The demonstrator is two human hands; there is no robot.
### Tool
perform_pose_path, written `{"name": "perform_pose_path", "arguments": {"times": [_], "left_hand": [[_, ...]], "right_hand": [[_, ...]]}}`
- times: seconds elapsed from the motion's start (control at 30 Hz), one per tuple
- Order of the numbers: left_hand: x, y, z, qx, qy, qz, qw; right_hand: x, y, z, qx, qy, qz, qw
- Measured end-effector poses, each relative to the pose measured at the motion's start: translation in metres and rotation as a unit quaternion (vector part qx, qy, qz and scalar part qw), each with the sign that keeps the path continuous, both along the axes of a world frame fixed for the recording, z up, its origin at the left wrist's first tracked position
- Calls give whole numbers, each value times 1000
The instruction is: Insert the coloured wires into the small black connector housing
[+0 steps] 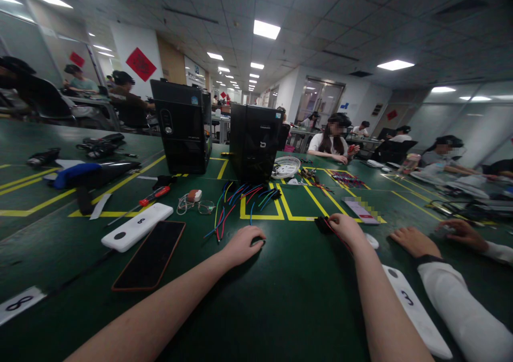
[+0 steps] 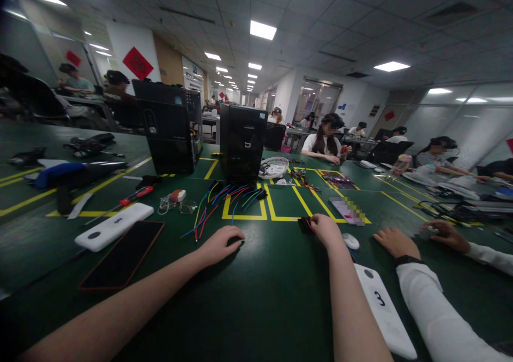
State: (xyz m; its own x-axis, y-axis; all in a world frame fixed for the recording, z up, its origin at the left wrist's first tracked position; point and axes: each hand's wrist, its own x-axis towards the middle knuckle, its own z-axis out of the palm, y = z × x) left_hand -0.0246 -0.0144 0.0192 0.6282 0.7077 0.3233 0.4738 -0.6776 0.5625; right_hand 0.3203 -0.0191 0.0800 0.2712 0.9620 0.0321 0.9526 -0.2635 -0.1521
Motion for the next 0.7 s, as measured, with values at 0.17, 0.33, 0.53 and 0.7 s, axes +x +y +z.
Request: {"name": "perform_pose_path", "arguments": {"times": [0.17,0.33,0.53,0.7], "left_hand": [[0,0,0,3,5,-1,1000],[0,1,-1,8,7,2,1000],[1,1,-1,3,7,0,1000],[1,1,-1,1,7,0,1000]], "right_hand": [[4,1,-2,6,26,16,1000],[17,6,-9,-18,92,13,996],[27,7,-19,-30,160,4,987],[29,7,-21,-6,144,22,989]]}}
